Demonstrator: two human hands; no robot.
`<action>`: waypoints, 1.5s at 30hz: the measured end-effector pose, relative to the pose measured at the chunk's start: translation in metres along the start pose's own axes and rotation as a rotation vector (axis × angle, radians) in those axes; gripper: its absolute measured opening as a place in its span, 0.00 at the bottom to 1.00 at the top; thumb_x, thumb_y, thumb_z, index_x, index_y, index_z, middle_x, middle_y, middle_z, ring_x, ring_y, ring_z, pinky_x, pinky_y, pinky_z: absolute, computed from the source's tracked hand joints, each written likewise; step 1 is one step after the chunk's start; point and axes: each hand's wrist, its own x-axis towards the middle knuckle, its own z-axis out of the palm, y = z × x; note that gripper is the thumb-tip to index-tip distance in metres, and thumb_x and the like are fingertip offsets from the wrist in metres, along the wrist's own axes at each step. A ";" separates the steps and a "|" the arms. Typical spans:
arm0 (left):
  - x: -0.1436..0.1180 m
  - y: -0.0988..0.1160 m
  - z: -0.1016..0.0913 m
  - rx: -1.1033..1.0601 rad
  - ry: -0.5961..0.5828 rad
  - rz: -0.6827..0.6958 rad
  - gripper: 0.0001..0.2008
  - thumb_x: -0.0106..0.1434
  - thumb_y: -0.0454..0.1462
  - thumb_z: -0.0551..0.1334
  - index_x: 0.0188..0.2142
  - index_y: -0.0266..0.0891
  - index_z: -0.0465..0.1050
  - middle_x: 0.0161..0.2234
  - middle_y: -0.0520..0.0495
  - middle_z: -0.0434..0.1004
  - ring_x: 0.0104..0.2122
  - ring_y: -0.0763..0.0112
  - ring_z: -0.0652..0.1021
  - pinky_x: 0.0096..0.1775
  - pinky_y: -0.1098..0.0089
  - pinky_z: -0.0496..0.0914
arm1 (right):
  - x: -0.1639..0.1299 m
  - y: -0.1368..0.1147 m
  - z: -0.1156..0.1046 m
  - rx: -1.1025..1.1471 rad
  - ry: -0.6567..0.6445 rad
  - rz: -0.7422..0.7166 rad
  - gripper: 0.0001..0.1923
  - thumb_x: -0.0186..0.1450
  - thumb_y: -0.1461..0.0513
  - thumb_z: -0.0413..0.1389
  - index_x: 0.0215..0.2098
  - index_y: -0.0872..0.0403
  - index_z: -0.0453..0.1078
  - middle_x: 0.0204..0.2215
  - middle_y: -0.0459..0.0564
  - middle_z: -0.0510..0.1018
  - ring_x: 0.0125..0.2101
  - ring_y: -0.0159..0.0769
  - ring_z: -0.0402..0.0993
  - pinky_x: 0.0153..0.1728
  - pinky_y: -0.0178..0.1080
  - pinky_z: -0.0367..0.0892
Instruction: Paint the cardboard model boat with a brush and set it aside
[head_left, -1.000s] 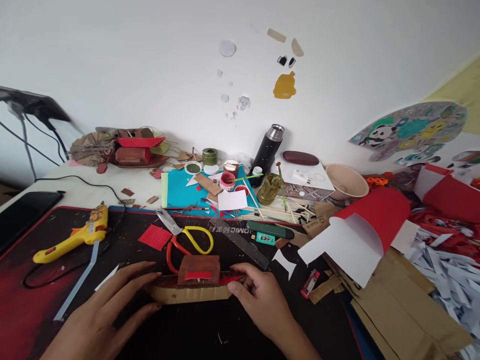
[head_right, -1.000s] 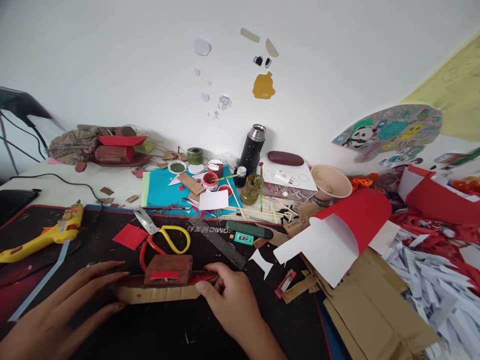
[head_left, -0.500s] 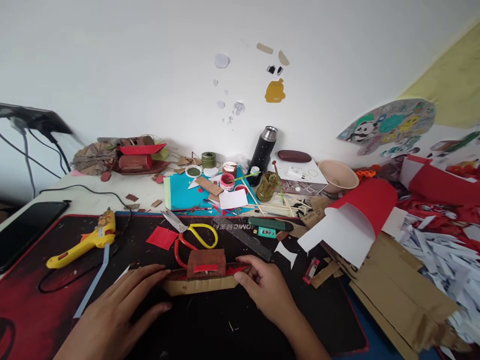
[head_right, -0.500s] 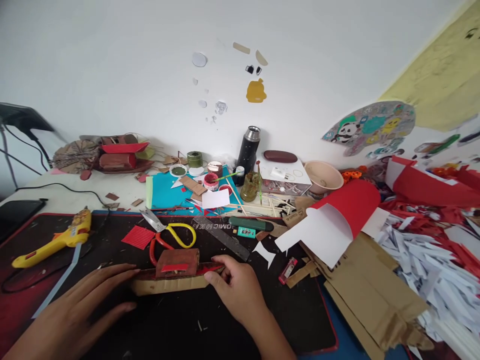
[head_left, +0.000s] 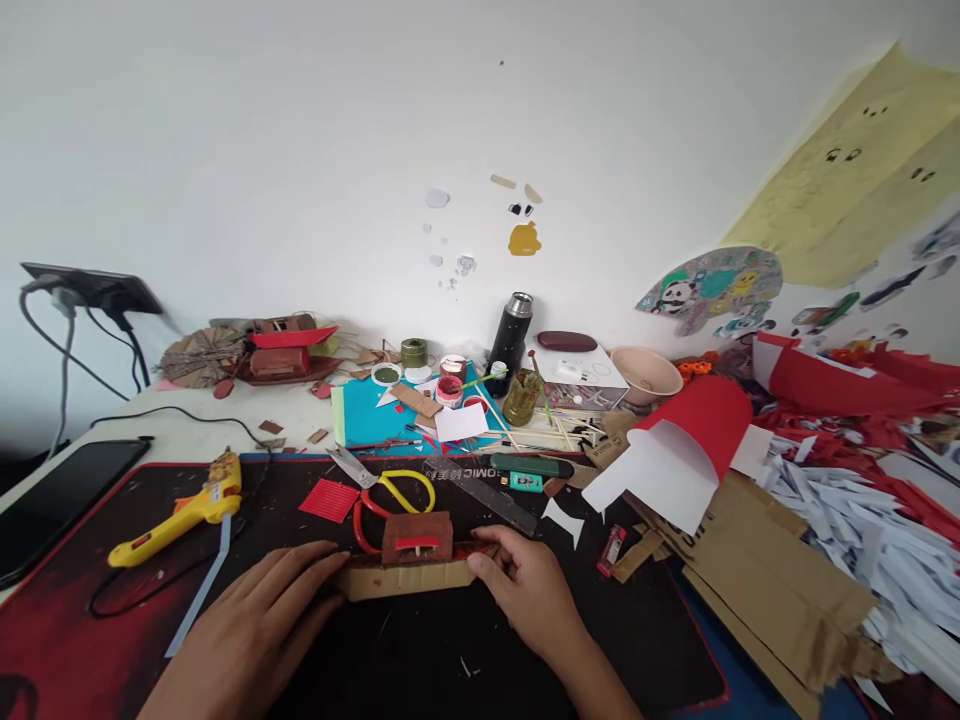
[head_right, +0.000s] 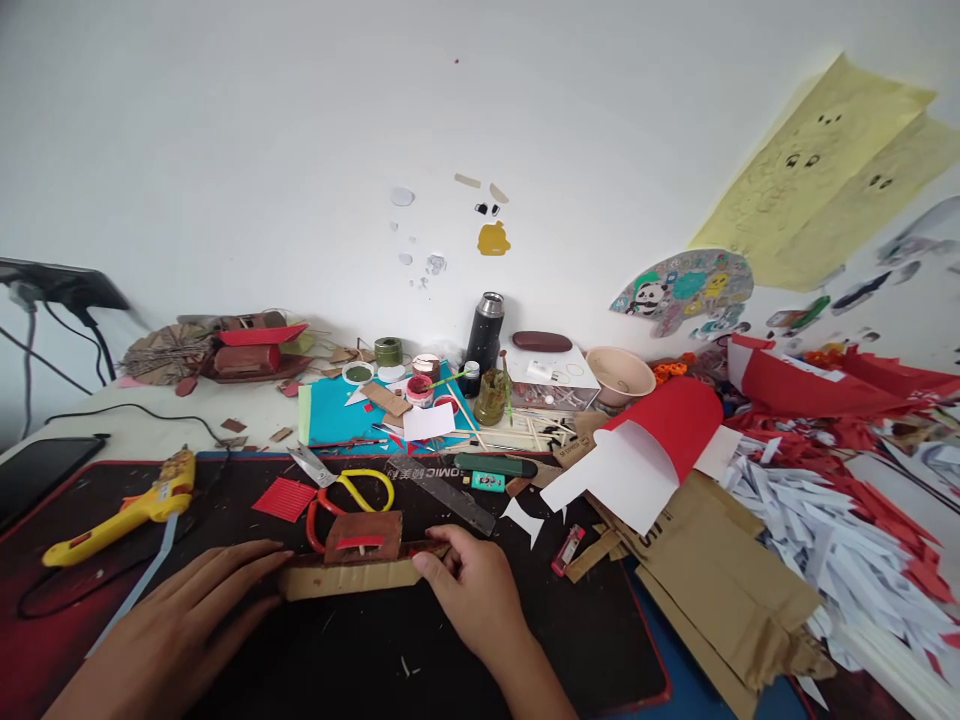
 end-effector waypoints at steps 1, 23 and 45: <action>0.001 0.000 0.000 -0.010 -0.009 -0.001 0.20 0.81 0.53 0.58 0.57 0.52 0.85 0.53 0.51 0.91 0.47 0.61 0.89 0.52 0.66 0.81 | 0.000 0.000 0.000 -0.003 0.003 -0.005 0.22 0.73 0.51 0.63 0.58 0.53 0.87 0.26 0.45 0.79 0.28 0.39 0.75 0.32 0.38 0.62; 0.006 0.012 -0.035 -0.039 0.009 0.076 0.20 0.79 0.56 0.63 0.61 0.54 0.82 0.54 0.52 0.90 0.47 0.64 0.89 0.52 0.68 0.81 | -0.008 0.005 0.001 0.016 0.089 -0.073 0.25 0.75 0.46 0.60 0.57 0.53 0.86 0.24 0.45 0.79 0.26 0.40 0.75 0.29 0.38 0.64; 0.017 0.004 0.003 -0.015 -0.052 0.165 0.18 0.81 0.51 0.60 0.61 0.53 0.82 0.51 0.52 0.92 0.47 0.60 0.87 0.51 0.63 0.76 | -0.011 0.005 0.001 0.043 0.040 -0.001 0.20 0.74 0.49 0.62 0.54 0.50 0.88 0.28 0.47 0.83 0.28 0.40 0.78 0.30 0.37 0.67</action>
